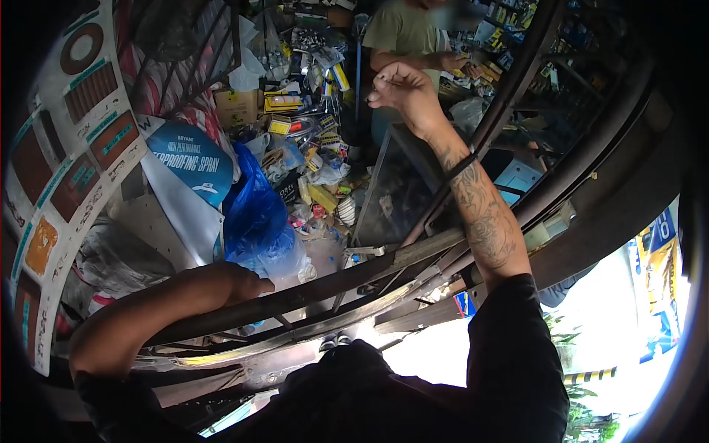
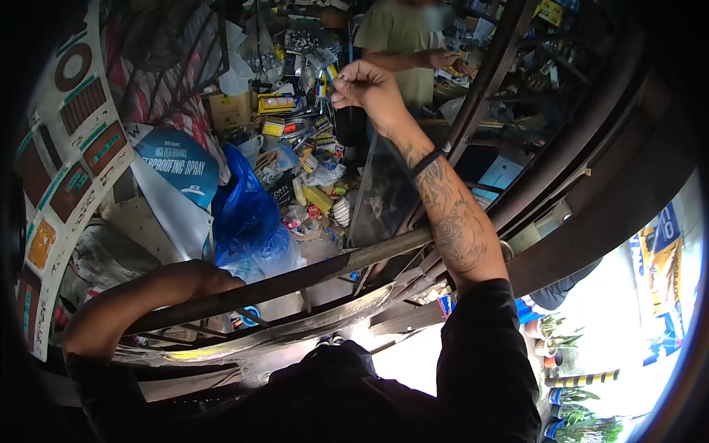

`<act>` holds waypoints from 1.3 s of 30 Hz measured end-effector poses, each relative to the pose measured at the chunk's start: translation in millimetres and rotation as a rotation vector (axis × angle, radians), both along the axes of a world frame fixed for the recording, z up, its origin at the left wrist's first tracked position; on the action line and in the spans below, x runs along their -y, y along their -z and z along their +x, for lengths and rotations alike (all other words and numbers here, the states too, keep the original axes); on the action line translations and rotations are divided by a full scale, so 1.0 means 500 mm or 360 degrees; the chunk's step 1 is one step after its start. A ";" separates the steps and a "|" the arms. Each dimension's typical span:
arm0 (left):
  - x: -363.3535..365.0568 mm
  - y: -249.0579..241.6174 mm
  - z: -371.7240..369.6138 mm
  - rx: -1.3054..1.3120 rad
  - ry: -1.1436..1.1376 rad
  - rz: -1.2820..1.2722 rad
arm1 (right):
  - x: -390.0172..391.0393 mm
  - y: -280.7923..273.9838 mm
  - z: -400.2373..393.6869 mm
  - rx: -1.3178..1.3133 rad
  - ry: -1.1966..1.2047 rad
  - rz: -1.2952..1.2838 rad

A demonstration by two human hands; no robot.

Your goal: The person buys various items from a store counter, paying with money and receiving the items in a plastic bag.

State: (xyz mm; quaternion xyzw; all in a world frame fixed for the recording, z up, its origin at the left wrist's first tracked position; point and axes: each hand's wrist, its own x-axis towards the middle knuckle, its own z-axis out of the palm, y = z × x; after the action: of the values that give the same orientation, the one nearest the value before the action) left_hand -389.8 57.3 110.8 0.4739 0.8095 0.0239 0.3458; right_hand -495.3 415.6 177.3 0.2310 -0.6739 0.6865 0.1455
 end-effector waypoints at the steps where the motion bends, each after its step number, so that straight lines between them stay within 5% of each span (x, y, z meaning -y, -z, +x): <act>1: 0.001 0.006 -0.002 -0.0011 -0.0015 0.0013 | -0.002 0.000 0.001 0.0030 -0.0006 0.0021; 26: -0.017 0.027 -0.017 0.0013 -0.0175 -0.0457 | 0.017 0.005 0.008 0.0091 -0.0066 0.0157; 29: 0.003 0.028 -0.018 -0.0087 0.0046 -0.0086 | 0.007 0.010 0.001 0.0081 0.0000 0.0277; 33: -0.029 -0.029 -0.004 -0.0051 -0.0146 -0.0192 | 0.002 0.014 -0.002 0.0092 0.0040 0.0278; 36: -0.018 -0.015 -0.022 -0.0512 0.0026 0.0372 | -0.009 0.016 -0.007 0.0047 0.0028 0.0252; 39: -0.062 -0.052 -0.025 -0.0718 -0.0100 0.0407 | -0.012 0.010 -0.005 0.0024 0.0100 0.0230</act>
State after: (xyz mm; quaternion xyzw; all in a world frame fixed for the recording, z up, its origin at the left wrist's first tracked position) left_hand -402.5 88.5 136.9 0.4819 0.8708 0.0305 0.0928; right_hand -497.8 421.7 172.1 0.2143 -0.7297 0.6329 0.1449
